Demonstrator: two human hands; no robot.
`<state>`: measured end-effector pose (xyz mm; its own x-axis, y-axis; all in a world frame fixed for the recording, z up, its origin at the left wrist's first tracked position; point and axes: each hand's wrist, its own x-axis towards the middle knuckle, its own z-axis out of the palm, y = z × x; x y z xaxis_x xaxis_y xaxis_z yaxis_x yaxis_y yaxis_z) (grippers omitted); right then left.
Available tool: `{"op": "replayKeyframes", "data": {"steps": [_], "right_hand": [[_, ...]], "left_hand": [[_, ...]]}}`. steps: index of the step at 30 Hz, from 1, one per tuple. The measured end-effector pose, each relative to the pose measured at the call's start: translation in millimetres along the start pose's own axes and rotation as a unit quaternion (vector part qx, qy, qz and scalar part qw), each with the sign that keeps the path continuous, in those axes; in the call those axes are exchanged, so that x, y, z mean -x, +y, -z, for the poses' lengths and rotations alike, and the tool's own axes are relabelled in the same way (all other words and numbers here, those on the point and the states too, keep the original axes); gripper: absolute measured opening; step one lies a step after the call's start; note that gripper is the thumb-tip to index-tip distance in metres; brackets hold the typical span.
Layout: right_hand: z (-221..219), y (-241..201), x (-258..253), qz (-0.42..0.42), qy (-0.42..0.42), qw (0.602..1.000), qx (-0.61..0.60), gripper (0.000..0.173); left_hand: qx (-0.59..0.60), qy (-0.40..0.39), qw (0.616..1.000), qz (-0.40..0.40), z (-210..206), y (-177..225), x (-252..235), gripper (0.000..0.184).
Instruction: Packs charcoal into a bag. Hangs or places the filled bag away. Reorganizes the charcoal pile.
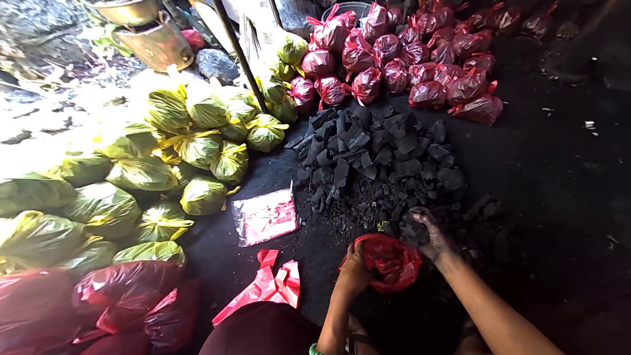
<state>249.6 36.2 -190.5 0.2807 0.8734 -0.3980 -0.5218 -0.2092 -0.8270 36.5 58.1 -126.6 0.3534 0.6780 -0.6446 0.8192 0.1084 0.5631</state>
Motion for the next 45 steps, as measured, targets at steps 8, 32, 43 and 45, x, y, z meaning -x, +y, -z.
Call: {"op": "replayKeyframes", "data": {"steps": [8, 32, 43, 45], "right_hand": [[-31, -7, 2, 0.017, -0.23, 0.855, 0.465, 0.037], [119, -70, -75, 0.056, 0.239, 0.756, 0.607, 0.036], [106, -128, -124, 0.17, 0.141, 0.809, 0.545, 0.06], [148, -113, -108, 0.07, 0.223, 0.788, 0.569, 0.062]], "left_hand": [[-0.033, -0.025, 0.999, 0.015, 2, 1, -1, 0.094], [-0.106, -0.04, 0.992, 0.055, -2, 17, -1, 0.087], [-0.116, -0.039, 0.991, 0.052, -4, 17, -2, 0.087], [-0.117, -0.036, 0.991, 0.05, -5, 15, -2, 0.084]]}}
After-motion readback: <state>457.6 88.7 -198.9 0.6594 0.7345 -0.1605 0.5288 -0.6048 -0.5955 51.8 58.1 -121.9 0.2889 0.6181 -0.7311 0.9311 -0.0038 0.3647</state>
